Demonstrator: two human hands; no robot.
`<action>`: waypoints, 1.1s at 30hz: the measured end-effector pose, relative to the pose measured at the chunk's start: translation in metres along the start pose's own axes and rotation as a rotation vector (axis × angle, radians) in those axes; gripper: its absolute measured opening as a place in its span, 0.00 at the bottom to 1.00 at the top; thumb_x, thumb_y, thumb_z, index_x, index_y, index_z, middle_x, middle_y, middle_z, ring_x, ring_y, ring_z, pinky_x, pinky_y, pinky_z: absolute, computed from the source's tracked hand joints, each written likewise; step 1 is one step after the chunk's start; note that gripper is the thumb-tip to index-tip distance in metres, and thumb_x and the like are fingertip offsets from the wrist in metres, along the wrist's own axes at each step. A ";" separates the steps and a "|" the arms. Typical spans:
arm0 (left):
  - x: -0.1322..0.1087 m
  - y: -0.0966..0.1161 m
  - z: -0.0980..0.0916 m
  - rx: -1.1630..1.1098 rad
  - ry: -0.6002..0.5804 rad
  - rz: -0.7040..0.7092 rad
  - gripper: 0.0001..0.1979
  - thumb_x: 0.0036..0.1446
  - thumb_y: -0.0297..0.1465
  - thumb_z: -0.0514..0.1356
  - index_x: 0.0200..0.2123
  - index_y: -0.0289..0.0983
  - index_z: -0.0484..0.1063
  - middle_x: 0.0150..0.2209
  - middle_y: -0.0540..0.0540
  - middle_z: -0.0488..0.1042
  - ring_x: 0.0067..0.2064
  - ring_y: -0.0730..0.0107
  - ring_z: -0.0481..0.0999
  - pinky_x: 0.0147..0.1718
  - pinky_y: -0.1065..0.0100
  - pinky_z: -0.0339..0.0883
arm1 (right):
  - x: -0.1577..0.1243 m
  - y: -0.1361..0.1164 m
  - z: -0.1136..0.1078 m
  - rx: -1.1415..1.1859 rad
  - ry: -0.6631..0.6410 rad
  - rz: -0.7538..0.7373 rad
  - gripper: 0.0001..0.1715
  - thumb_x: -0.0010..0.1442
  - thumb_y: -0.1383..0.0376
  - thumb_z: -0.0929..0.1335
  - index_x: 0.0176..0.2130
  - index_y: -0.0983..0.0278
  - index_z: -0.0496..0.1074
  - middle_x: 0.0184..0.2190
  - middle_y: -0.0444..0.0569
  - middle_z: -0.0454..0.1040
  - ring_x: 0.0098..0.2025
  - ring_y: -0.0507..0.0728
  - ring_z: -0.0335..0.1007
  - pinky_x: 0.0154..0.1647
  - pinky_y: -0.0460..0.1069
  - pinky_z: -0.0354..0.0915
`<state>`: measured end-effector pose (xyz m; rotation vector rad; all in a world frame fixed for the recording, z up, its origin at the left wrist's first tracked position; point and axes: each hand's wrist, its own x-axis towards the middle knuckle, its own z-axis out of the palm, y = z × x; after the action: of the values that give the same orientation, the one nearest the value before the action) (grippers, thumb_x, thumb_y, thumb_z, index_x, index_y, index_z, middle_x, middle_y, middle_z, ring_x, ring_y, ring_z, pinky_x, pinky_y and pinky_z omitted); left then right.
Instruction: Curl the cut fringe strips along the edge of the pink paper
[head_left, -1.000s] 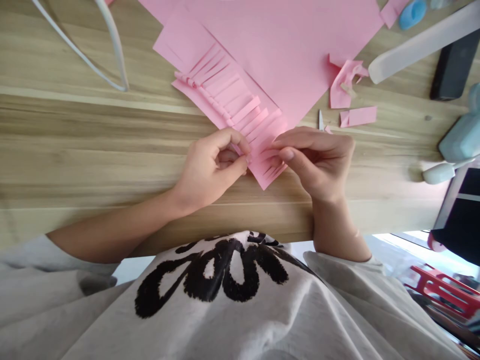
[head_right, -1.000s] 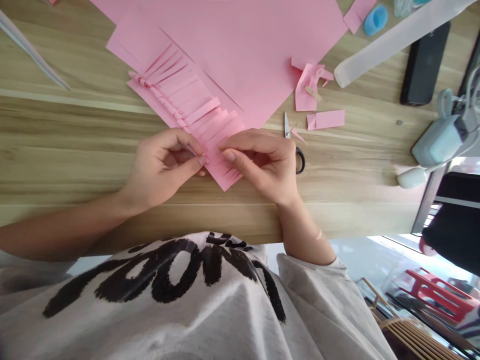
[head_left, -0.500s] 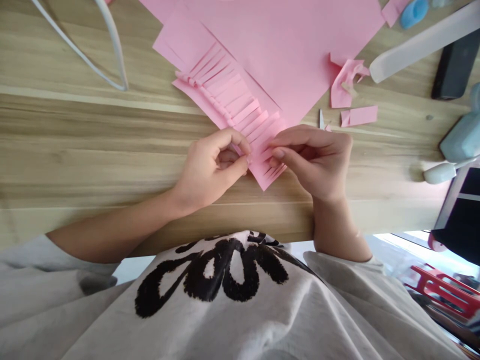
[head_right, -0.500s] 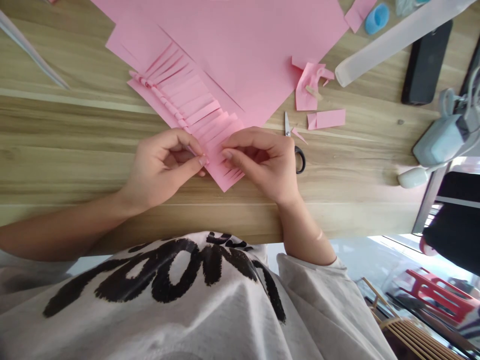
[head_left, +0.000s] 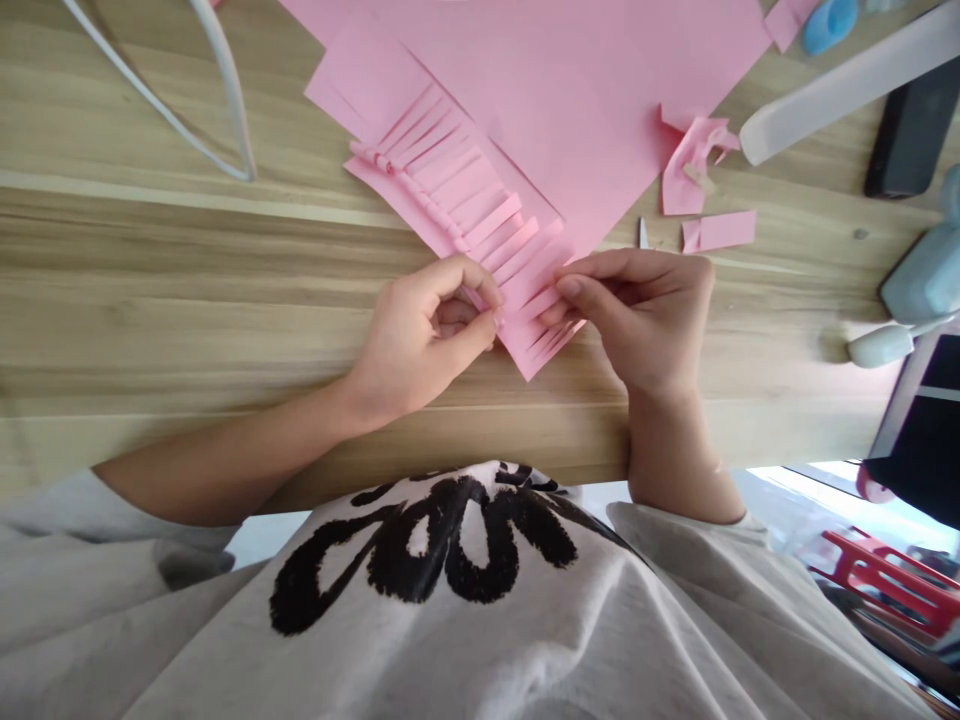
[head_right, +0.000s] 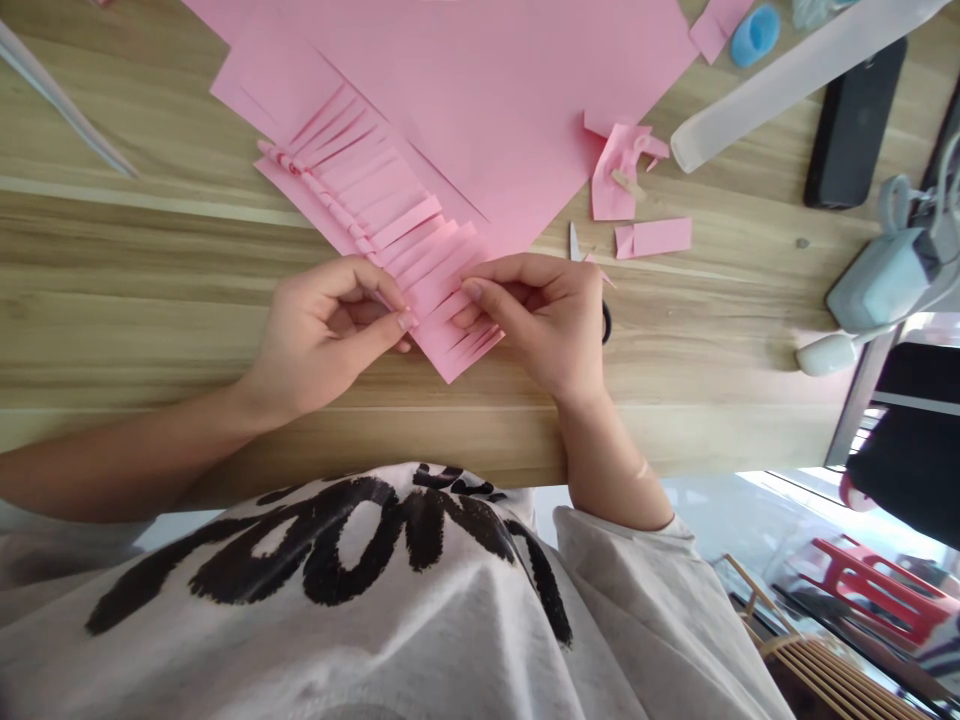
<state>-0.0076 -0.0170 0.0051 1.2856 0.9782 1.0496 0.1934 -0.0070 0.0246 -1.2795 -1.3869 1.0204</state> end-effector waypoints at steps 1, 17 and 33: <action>0.000 0.000 0.000 -0.002 0.001 0.001 0.07 0.55 0.22 0.66 0.33 0.39 0.74 0.31 0.51 0.77 0.32 0.73 0.78 0.30 0.72 0.74 | 0.000 0.000 0.000 0.003 -0.007 -0.002 0.08 0.55 0.73 0.77 0.31 0.60 0.83 0.23 0.38 0.81 0.22 0.49 0.78 0.23 0.42 0.78; 0.000 -0.001 -0.001 0.009 0.001 0.010 0.08 0.54 0.19 0.65 0.33 0.38 0.74 0.31 0.52 0.76 0.32 0.77 0.78 0.30 0.77 0.73 | -0.002 -0.011 -0.006 0.031 -0.084 0.189 0.08 0.52 0.75 0.77 0.31 0.61 0.84 0.27 0.42 0.84 0.27 0.52 0.82 0.31 0.45 0.82; 0.001 -0.004 0.000 -0.015 0.010 0.046 0.07 0.53 0.20 0.66 0.32 0.37 0.75 0.30 0.52 0.76 0.32 0.78 0.78 0.28 0.78 0.72 | -0.002 -0.012 -0.009 0.097 -0.204 0.240 0.04 0.56 0.70 0.76 0.36 0.63 0.83 0.29 0.45 0.84 0.31 0.54 0.84 0.34 0.47 0.83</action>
<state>-0.0075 -0.0162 0.0015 1.2973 0.9506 1.0978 0.1995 -0.0101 0.0379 -1.3204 -1.3374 1.3978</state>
